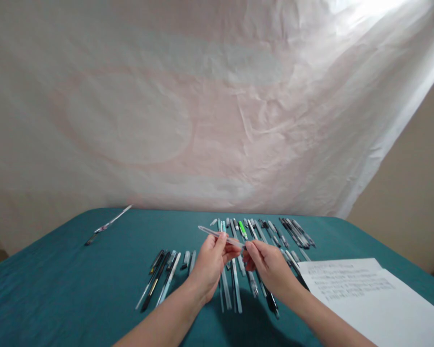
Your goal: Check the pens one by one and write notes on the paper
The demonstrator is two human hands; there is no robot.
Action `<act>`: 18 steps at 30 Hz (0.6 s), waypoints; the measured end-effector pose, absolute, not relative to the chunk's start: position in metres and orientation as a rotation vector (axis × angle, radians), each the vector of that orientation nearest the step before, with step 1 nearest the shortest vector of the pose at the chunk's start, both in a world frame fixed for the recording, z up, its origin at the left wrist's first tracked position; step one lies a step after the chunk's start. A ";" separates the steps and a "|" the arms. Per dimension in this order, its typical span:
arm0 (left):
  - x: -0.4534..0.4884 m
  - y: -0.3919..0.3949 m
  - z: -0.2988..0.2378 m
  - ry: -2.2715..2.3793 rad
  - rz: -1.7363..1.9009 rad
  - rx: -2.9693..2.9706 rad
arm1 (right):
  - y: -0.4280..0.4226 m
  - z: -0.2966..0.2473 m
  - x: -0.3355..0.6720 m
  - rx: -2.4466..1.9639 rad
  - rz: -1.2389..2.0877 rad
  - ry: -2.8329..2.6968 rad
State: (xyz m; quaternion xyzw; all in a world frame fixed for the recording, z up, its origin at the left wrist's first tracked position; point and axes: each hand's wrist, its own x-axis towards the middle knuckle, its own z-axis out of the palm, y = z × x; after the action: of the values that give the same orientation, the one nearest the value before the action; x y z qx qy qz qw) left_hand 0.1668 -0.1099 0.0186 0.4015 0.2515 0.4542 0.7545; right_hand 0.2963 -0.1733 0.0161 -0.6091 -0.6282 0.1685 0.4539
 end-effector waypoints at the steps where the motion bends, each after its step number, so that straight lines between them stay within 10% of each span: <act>1: 0.167 -0.110 0.018 0.545 0.994 0.878 | -0.172 0.015 0.296 -1.475 0.546 -1.492; 18: 0.169 -0.106 0.019 0.548 0.969 0.811 | -0.173 0.017 0.300 -1.465 0.494 -1.575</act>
State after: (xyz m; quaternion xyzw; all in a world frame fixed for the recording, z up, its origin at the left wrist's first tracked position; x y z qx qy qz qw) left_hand 0.1688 -0.1063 0.0192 0.3742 0.2530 0.4472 0.7720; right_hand 0.3002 -0.1729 0.0170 -0.5925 -0.6372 0.1998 0.4505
